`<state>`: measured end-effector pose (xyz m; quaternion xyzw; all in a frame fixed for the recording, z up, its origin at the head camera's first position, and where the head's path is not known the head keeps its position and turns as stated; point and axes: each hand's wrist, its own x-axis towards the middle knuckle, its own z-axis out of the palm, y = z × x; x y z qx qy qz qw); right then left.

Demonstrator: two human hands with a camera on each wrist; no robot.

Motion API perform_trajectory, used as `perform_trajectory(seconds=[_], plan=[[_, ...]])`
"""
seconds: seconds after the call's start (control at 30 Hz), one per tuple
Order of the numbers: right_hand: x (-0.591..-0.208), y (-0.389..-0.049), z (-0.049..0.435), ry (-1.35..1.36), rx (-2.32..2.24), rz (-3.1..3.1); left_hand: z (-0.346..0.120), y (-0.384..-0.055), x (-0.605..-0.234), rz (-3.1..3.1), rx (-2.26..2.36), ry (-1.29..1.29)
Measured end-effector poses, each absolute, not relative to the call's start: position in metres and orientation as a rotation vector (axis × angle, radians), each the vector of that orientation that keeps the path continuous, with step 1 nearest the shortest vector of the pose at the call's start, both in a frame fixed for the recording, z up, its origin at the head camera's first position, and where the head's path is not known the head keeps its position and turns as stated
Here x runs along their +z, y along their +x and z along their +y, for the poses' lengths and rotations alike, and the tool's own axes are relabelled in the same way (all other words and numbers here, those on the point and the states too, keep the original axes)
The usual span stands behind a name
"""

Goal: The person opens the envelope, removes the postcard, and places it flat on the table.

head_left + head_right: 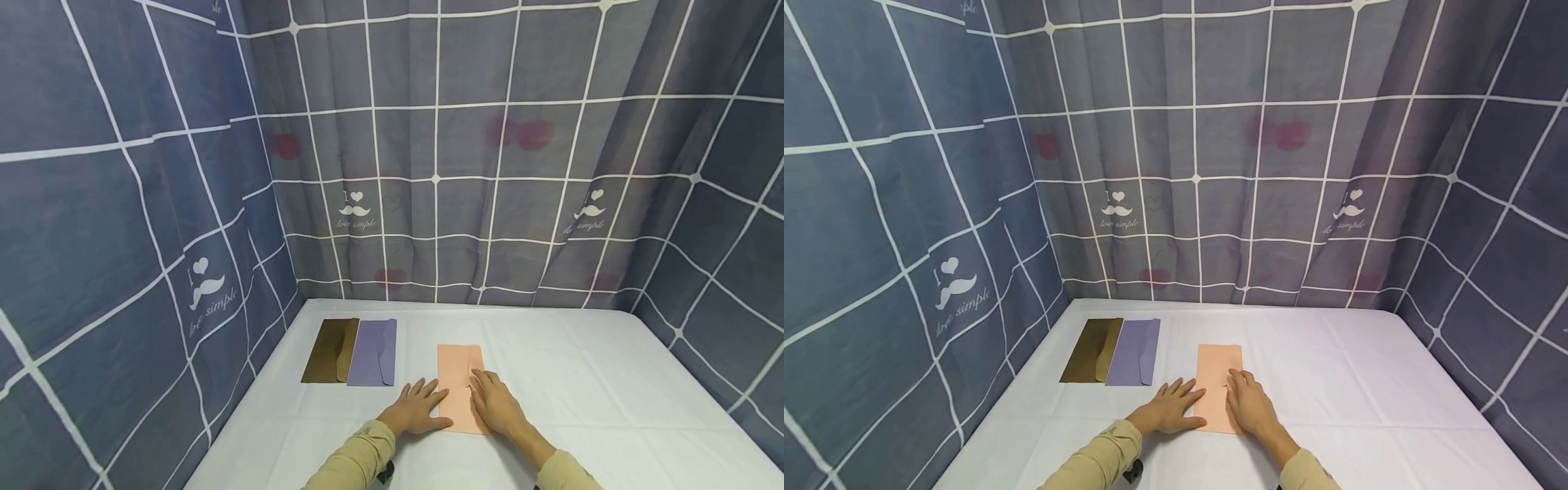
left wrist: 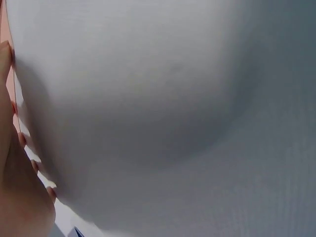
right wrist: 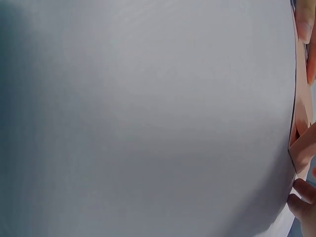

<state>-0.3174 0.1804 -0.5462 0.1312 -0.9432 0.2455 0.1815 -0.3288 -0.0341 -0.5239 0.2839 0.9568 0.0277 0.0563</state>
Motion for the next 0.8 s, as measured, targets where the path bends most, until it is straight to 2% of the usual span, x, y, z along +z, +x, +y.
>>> perform_trajectory(seconds=[0.47,0.8], plan=[[-0.548,-0.314,0.182,0.382,0.731,-2.609,-0.032,-0.327,-0.522,2.873,0.138,0.853],[-0.547,-0.312,0.203,0.328,0.719,-2.55,-0.035,-0.333,-0.527,2.871,0.115,0.871]])
